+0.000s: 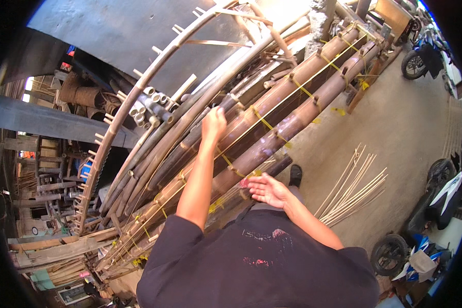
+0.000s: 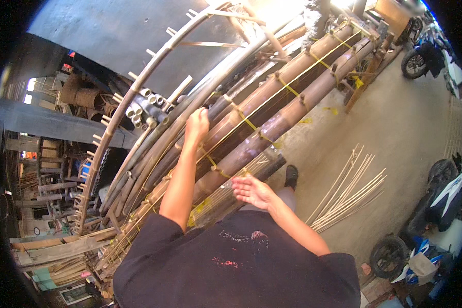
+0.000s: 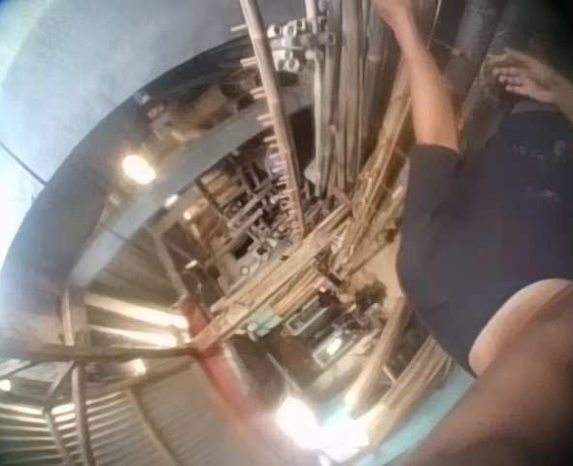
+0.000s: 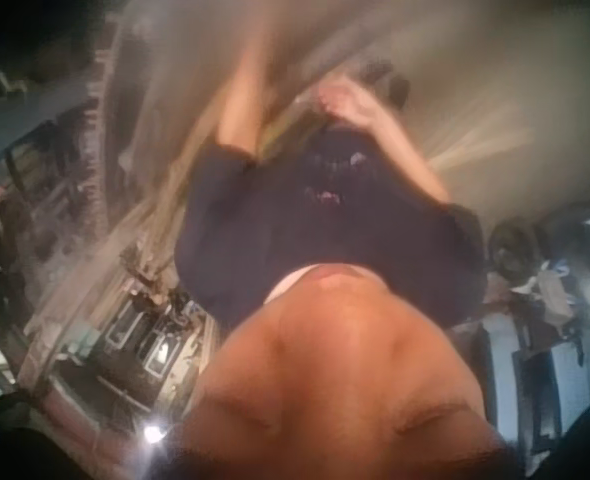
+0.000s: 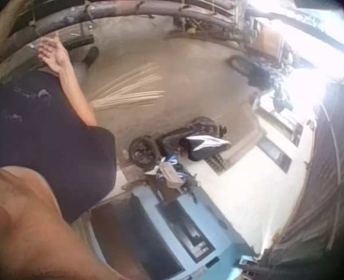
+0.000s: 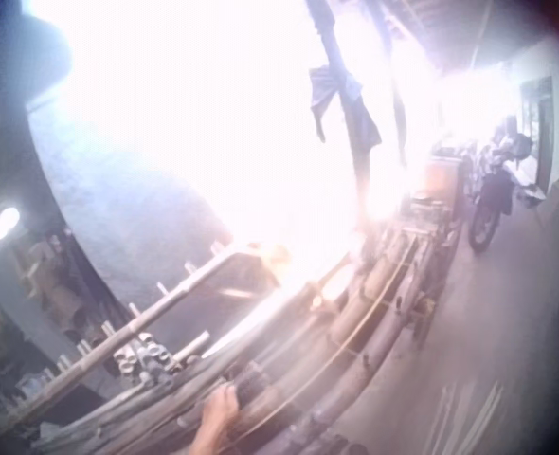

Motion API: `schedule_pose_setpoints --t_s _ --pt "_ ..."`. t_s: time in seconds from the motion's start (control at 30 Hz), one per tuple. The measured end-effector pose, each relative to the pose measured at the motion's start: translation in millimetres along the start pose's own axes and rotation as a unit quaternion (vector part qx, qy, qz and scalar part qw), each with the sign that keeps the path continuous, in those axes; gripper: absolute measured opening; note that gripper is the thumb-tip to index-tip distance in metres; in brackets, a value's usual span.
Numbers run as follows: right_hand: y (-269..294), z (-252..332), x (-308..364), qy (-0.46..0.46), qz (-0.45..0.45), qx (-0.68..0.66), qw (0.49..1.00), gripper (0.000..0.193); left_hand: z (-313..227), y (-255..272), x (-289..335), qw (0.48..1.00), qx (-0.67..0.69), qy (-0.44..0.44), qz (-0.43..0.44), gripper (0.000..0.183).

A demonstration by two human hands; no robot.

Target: The person repeatedly picks up thin bamboo sticks and ties them with yellow string onto a horizontal bamboo rack. The person occasionally walks around the covered area and interacts with another person before resuming the tying task.

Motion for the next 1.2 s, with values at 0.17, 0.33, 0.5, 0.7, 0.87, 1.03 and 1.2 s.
schedule_pose_setpoints --t_s 0.17,0.33,0.5,0.7,0.87,1.03,1.2 --pt "-41.5 -13.4 -45.6 0.253 -0.131 -0.16 0.945 0.036 66.9 55.7 112.2 0.974 -0.025 0.029 0.222 0.037" --pt "-241.0 9.0 -55.3 0.515 -0.13 0.18 0.828 0.028 80.9 33.0 155.4 0.999 -0.009 -0.051 0.006 0.043" --pt "-222.9 108.8 -126.3 0.351 -0.167 0.862 0.325 0.066 45.4 44.9 136.8 0.991 0.034 0.105 0.079 0.03" --pt "-223.8 87.6 -71.1 0.329 0.135 0.507 0.785 0.046 66.3 51.2 148.9 0.994 -0.003 0.104 0.035 0.032" --pt "-75.5 -3.9 -33.8 0.391 0.115 0.759 0.507 0.045 38.1 52.5 135.4 0.989 0.004 0.122 0.082 0.029" --pt "-93.6 -12.0 -35.1 0.315 0.055 0.783 0.534 0.039 -10.2 74.0 48.4 0.965 0.244 0.091 0.016 0.022" --pt "-92.9 -28.1 -33.6 0.421 -0.008 0.846 0.326 0.025 106.8 11.8 24.6 0.997 -0.042 0.068 0.003 0.029"
Point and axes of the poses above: each hand's wrist, its own x-axis away from the middle knuckle, its own y-axis out of the back of the hand, z = x × y, the point moved 5 cm from there along -x, towards the middle knuckle, and after that the axes turned 8 degrees about -z, right-handed, at the moved point
